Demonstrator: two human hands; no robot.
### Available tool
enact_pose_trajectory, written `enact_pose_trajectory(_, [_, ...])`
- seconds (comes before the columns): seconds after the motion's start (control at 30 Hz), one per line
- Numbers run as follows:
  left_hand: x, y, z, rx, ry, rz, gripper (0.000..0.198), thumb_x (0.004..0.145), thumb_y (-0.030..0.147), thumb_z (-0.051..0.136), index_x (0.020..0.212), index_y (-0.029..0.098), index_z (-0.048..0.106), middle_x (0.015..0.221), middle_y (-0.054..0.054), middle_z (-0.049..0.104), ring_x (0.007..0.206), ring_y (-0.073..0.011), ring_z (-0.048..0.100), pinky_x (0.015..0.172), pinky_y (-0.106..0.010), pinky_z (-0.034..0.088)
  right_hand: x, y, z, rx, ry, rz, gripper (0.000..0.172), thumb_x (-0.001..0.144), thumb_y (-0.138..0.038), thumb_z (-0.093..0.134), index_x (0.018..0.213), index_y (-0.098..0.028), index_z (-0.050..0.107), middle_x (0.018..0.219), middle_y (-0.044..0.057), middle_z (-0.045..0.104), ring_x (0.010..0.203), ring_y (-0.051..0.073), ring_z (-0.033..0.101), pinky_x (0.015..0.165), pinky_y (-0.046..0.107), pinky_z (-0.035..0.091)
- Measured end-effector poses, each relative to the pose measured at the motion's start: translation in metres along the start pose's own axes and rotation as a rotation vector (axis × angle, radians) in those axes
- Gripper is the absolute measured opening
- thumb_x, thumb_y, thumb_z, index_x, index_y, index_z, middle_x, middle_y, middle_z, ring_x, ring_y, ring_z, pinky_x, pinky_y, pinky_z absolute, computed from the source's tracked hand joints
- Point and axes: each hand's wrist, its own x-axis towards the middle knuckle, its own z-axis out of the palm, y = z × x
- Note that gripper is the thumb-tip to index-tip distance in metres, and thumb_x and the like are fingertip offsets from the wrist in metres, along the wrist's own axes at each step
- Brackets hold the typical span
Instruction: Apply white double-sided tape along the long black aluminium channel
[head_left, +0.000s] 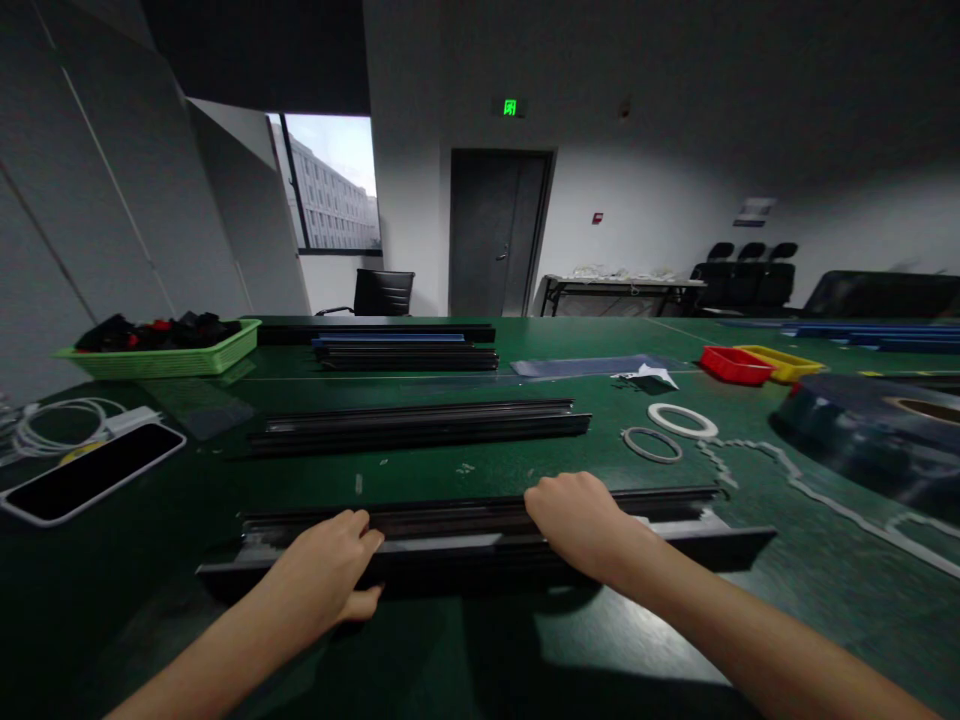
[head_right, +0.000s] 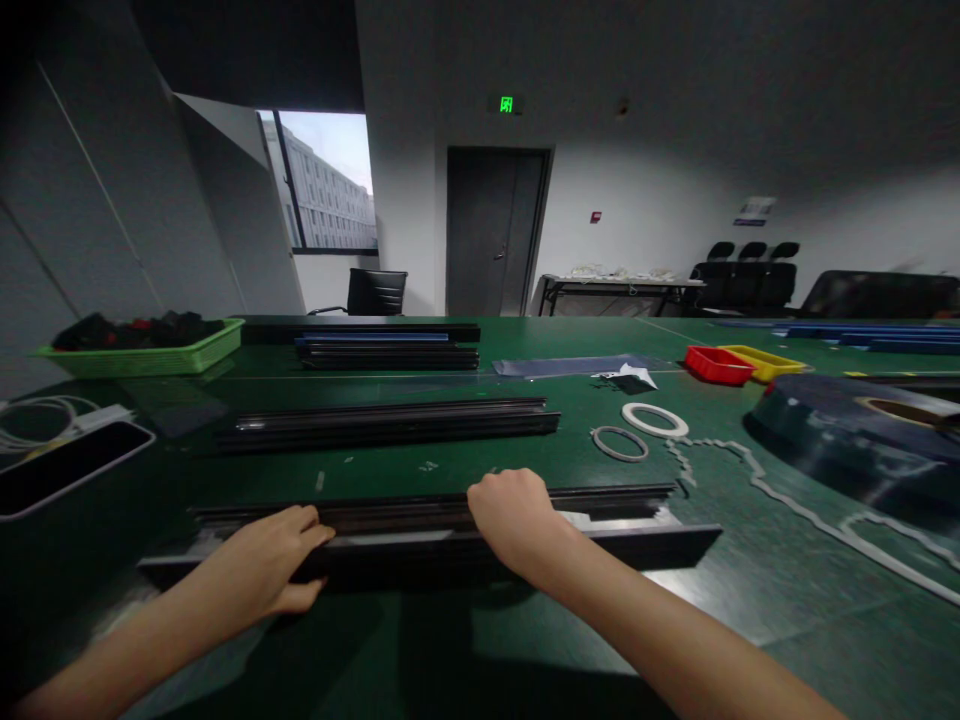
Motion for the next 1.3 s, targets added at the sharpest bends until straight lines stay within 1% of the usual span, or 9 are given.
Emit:
enact_pose_trajectory(0.1, [0.000, -0.002, 0.003, -0.081, 0.027, 0.049, 0.040, 0.074, 0.029, 0.053, 0.112, 0.018, 0.058, 0.100, -0.009, 0.059, 0.096, -0.0236, 0.054, 0.087, -0.035, 0.043, 0.000, 0.000, -0.001, -0.008, 0.002, -0.011, 0.024, 0.075, -0.004, 0.046, 0.080, -0.012, 0.069, 0.080, 0.015, 0.069, 0.076, 0.029, 0.066, 0.061, 0.037, 0.049])
enact_pose_trajectory(0.2, [0.001, -0.005, 0.007, -0.158, 0.051, 0.096, 0.041, 0.079, 0.035, 0.051, 0.117, 0.020, 0.056, 0.107, -0.009, 0.058, 0.099, -0.0229, 0.053, 0.091, -0.035, 0.042, 0.000, 0.000, 0.000, -0.009, 0.014, -0.006, 0.025, 0.075, -0.004, 0.046, 0.080, -0.012, 0.069, 0.080, 0.016, 0.069, 0.076, 0.029, 0.066, 0.062, 0.037, 0.049])
enact_pose_trajectory(0.3, [0.002, -0.007, 0.011, -0.199, 0.068, 0.121, 0.039, 0.084, 0.042, 0.046, 0.115, 0.020, 0.058, 0.110, -0.008, 0.059, 0.101, -0.0229, 0.052, 0.094, -0.037, 0.040, -0.001, 0.000, 0.001, -0.006, 0.021, -0.005, 0.025, 0.076, -0.005, 0.045, 0.080, -0.012, 0.069, 0.081, 0.016, 0.069, 0.076, 0.028, 0.066, 0.062, 0.036, 0.049])
enact_pose_trajectory(0.4, [0.004, -0.008, 0.012, -0.199, 0.063, 0.122, 0.038, 0.086, 0.043, 0.045, 0.111, 0.021, 0.061, 0.108, -0.008, 0.060, 0.101, -0.0223, 0.053, 0.095, -0.036, 0.039, -0.001, 0.001, 0.000, -0.006, 0.017, -0.012, 0.025, 0.076, -0.005, 0.045, 0.081, -0.012, 0.069, 0.080, 0.016, 0.069, 0.076, 0.028, 0.066, 0.062, 0.036, 0.049])
enact_pose_trajectory(0.57, [0.004, -0.009, 0.011, -0.201, 0.033, 0.103, 0.036, 0.085, 0.044, 0.046, 0.110, 0.023, 0.062, 0.110, -0.007, 0.061, 0.102, -0.0221, 0.054, 0.095, -0.036, 0.039, -0.002, 0.000, -0.001, -0.011, 0.013, 0.006, 0.025, 0.076, -0.005, 0.045, 0.080, -0.012, 0.069, 0.081, 0.016, 0.069, 0.077, 0.028, 0.066, 0.063, 0.036, 0.049])
enact_pose_trajectory(0.87, [0.004, -0.011, 0.013, -0.200, 0.003, 0.017, 0.033, 0.083, 0.042, 0.049, 0.109, 0.026, 0.063, 0.115, -0.006, 0.061, 0.104, -0.0232, 0.055, 0.097, -0.037, 0.038, -0.002, 0.001, -0.002, -0.026, 0.008, 0.029, 0.024, 0.075, -0.005, 0.047, 0.081, -0.013, 0.069, 0.083, 0.015, 0.070, 0.078, 0.029, 0.066, 0.063, 0.038, 0.049])
enact_pose_trajectory(1.03, [0.000, -0.014, 0.008, -0.190, -0.024, -0.038, 0.030, 0.080, 0.037, 0.054, 0.105, 0.026, 0.065, 0.110, -0.006, 0.063, 0.099, -0.0238, 0.059, 0.094, -0.037, 0.041, -0.002, 0.002, -0.002, -0.021, 0.030, 0.028, 0.024, 0.075, -0.005, 0.047, 0.080, -0.013, 0.069, 0.082, 0.015, 0.070, 0.076, 0.028, 0.066, 0.063, 0.037, 0.049])
enact_pose_trajectory(1.13, [-0.002, -0.019, 0.005, -0.226, -0.052, -0.046, 0.026, 0.079, 0.036, 0.055, 0.099, 0.026, 0.067, 0.107, -0.005, 0.064, 0.095, -0.0232, 0.061, 0.091, -0.035, 0.042, -0.002, 0.002, 0.000, -0.025, 0.044, 0.032, 0.023, 0.075, -0.006, 0.048, 0.079, -0.013, 0.069, 0.080, 0.014, 0.070, 0.074, 0.029, 0.066, 0.062, 0.038, 0.050])
enact_pose_trajectory(1.3, [-0.008, -0.029, 0.003, -0.257, -0.063, -0.057, 0.025, 0.079, 0.035, 0.053, 0.096, 0.024, 0.068, 0.102, -0.006, 0.066, 0.091, -0.0230, 0.063, 0.088, -0.035, 0.043, 0.001, 0.004, 0.003, -0.038, 0.049, 0.047, 0.025, 0.078, -0.007, 0.046, 0.081, -0.013, 0.069, 0.081, 0.014, 0.070, 0.075, 0.029, 0.066, 0.061, 0.039, 0.050])
